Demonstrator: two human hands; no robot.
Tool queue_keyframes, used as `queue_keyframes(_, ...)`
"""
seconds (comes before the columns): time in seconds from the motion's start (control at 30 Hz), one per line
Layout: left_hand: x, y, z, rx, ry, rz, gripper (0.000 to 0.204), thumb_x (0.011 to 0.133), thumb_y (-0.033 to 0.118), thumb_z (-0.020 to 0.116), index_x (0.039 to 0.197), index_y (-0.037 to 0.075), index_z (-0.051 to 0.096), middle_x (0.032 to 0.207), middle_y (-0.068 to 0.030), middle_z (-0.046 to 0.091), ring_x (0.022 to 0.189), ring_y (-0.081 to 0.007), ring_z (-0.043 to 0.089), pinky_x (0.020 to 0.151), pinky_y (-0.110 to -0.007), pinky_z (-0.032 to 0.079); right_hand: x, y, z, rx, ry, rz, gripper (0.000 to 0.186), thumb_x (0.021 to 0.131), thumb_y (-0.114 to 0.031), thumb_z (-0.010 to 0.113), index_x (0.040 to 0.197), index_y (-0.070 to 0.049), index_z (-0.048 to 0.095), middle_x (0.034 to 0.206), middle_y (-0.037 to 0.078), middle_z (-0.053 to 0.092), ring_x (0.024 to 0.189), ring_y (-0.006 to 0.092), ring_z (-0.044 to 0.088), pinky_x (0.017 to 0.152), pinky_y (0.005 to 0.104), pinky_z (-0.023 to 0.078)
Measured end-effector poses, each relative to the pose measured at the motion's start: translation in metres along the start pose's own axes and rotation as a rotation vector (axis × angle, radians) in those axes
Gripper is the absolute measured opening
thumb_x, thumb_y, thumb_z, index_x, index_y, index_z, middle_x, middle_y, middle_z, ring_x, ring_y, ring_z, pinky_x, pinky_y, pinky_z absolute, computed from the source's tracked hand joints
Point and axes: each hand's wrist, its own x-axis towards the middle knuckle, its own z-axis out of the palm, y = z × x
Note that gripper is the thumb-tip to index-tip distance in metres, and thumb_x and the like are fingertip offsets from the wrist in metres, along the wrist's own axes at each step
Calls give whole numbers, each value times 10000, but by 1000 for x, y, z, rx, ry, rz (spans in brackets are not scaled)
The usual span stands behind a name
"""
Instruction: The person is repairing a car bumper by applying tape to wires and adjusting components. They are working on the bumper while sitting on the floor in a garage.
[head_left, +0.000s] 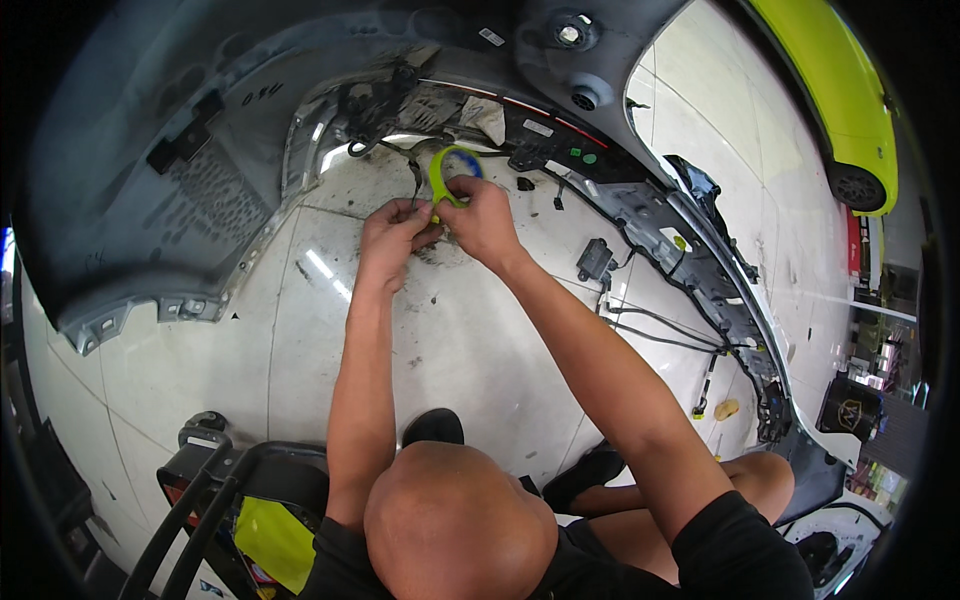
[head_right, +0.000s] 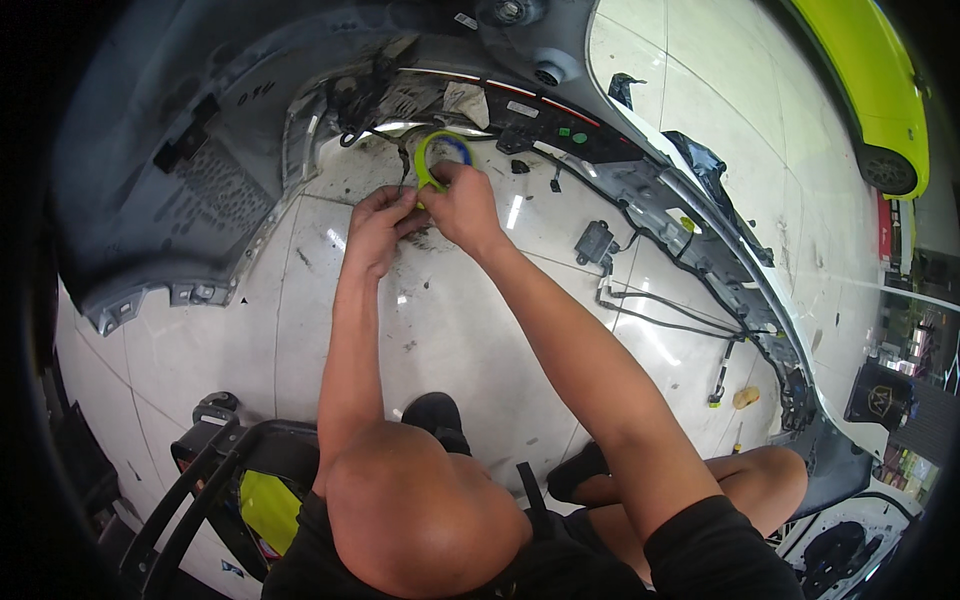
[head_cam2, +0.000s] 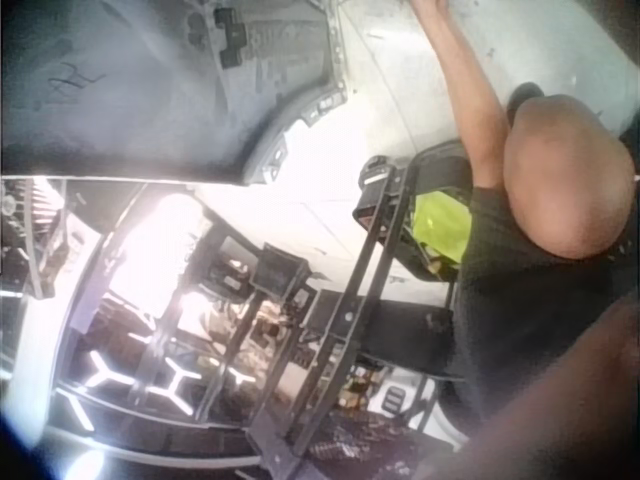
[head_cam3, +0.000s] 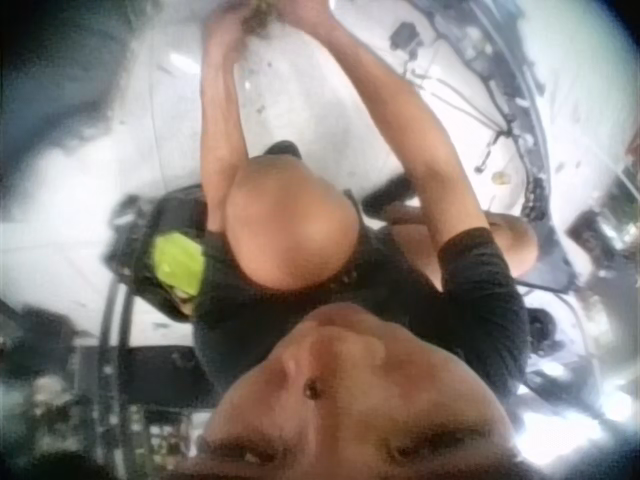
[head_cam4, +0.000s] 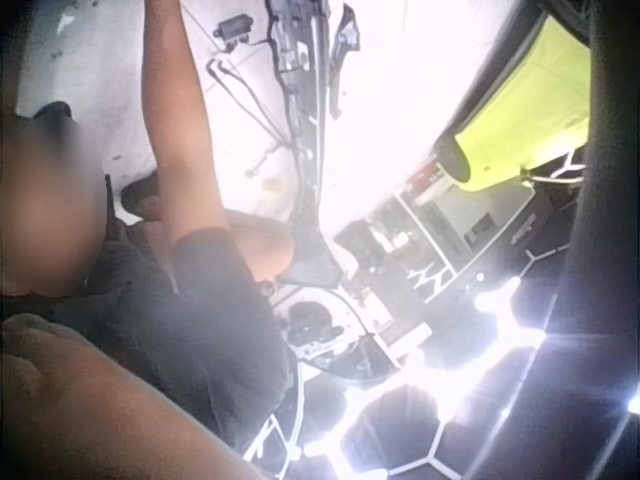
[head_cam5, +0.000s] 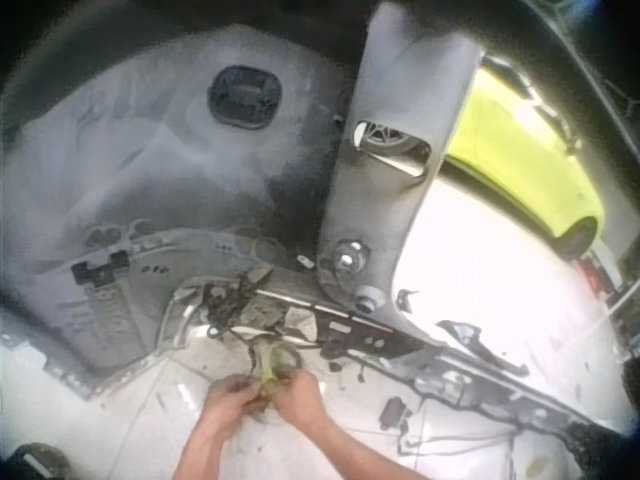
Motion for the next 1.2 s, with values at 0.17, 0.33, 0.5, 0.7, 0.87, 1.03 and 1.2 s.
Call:
queue_keyframes(0.17,8,-12,2,-31,54,76,217,979,94,686,1154,-21,630,1067,-94,704,925,-178,684,793,-299,580,0,-12,-4,-139,20,-218,353,802,-152,693,1077,70,706,1034,261,713,1020,422,664,905,459,532)
queue_keyframes(0.33,11,-29,23,67,127,164,166,924,46,712,1066,-31,675,945,-54,719,805,-128,682,704,-271,560,2,-10,-3,-45,-12,-281,316,816,-127,701,1073,57,717,1122,254,691,1117,422,611,965,466,505)
queue_keyframes(0.5,13,-19,43,387,221,355,199,885,37,730,1061,-56,716,928,-69,760,841,-112,696,669,-266,538,-5,-23,-8,49,79,-184,276,824,-135,758,1051,20,745,1118,223,690,1110,383,611,950,448,503)
queue_keyframes(0.7,24,-2,41,-29,-77,136,284,898,47,726,1163,-55,729,947,-95,769,844,-129,707,703,-265,547,-17,-19,-33,-30,244,-266,247,787,-144,825,976,5,770,914,126,670,903,280,616,802,399,501)
queue_keyframes(0.87,17,36,27,714,-28,154,340,907,53,719,1244,8,715,1062,-128,754,891,-178,715,767,-330,575,-20,-5,-39,236,213,-137,206,815,-131,821,972,-2,787,840,94,671,789,198,623,745,342,492)
queue_keyframes(1.03,13,50,23,796,25,701,325,893,115,742,1211,46,732,1109,-116,740,956,-257,709,840,-368,557,-12,1,-40,418,262,-125,192,853,-105,814,1004,10,782,868,67,692,743,119,613,684,276,476)
queue_keyframes(1.2,45,48,32,965,-189,648,256,906,151,717,1130,31,744,1120,-145,723,1036,-336,690,893,-389,538,-7,4,-34,402,288,-39,179,853,-107,814,978,14,774,842,44,677,676,77,566,622,256,446)
